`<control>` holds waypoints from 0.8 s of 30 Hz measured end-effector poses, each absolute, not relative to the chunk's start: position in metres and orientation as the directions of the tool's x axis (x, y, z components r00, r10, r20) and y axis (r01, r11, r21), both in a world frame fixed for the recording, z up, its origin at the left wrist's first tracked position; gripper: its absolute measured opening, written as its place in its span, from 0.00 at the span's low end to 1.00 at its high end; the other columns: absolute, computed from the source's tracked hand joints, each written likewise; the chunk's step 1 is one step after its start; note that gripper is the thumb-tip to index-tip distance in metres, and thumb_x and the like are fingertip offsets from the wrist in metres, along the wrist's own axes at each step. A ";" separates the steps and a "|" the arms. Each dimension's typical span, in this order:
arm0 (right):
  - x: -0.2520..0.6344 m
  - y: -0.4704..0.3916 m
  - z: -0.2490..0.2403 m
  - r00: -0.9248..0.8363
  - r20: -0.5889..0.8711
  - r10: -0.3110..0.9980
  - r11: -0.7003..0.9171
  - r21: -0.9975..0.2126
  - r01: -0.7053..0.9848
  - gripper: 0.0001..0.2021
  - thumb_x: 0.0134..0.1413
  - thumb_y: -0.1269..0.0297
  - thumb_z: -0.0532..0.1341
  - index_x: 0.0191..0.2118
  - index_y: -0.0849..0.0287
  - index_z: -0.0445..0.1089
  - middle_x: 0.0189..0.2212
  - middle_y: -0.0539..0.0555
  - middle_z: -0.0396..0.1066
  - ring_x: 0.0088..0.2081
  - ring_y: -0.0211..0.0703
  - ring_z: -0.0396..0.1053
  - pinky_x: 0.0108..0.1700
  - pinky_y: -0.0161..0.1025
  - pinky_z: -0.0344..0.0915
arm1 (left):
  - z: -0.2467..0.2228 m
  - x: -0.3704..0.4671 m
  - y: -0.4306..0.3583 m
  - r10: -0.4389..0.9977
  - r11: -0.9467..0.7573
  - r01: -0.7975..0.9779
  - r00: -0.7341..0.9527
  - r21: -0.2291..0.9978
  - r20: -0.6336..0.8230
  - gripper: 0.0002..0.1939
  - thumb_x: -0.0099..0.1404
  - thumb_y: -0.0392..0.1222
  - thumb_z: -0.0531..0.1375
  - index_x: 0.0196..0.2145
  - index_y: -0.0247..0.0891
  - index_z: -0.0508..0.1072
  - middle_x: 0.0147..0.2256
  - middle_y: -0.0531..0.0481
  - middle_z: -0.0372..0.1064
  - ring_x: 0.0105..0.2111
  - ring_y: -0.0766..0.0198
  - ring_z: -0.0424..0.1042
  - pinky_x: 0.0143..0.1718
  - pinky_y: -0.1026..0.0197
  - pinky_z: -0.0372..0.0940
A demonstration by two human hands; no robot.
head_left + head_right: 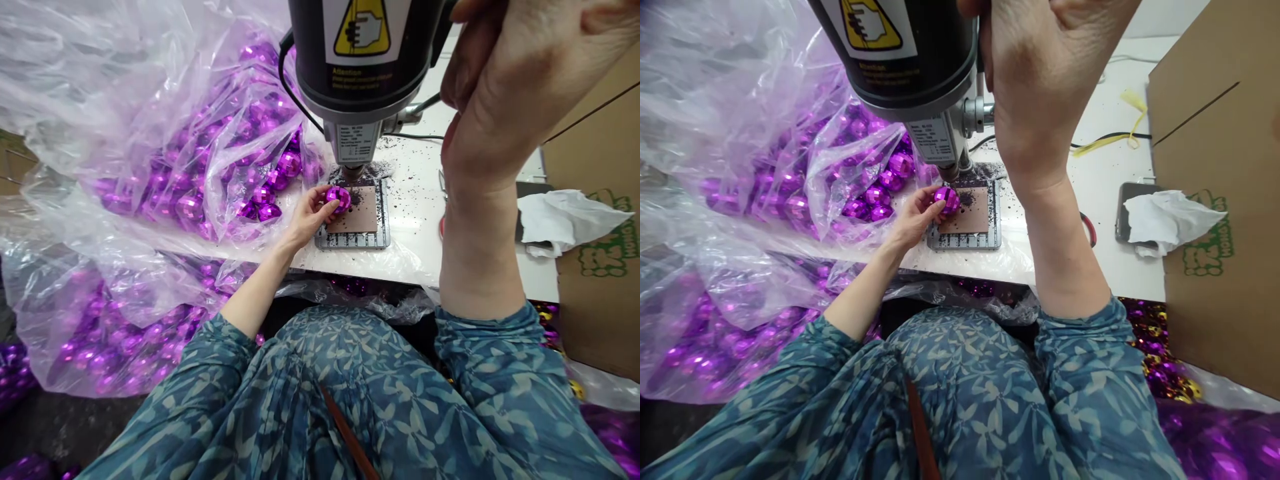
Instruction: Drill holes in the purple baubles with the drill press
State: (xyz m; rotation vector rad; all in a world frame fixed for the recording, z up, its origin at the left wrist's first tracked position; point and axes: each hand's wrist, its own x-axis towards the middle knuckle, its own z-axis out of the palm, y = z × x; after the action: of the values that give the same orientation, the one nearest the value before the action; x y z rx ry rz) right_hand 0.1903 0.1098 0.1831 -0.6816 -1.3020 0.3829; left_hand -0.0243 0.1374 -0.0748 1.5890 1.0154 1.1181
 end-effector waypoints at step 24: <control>0.193 0.105 0.177 0.246 0.746 0.619 0.713 -0.665 0.224 0.38 0.68 0.32 0.48 0.28 0.64 0.73 0.27 0.49 0.73 0.29 0.19 0.74 0.38 0.21 0.69 | -0.067 0.006 0.130 0.871 -0.487 0.389 0.280 0.782 0.403 0.31 0.67 0.49 0.80 0.63 0.43 0.78 0.59 0.42 0.83 0.59 0.48 0.82 0.65 0.44 0.77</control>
State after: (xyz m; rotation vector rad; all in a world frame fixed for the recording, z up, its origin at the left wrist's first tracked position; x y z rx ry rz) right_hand 0.1931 0.1050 0.1766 -0.7833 -1.3288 0.3101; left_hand 0.0056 0.1301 -0.0671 2.0051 1.1269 1.1458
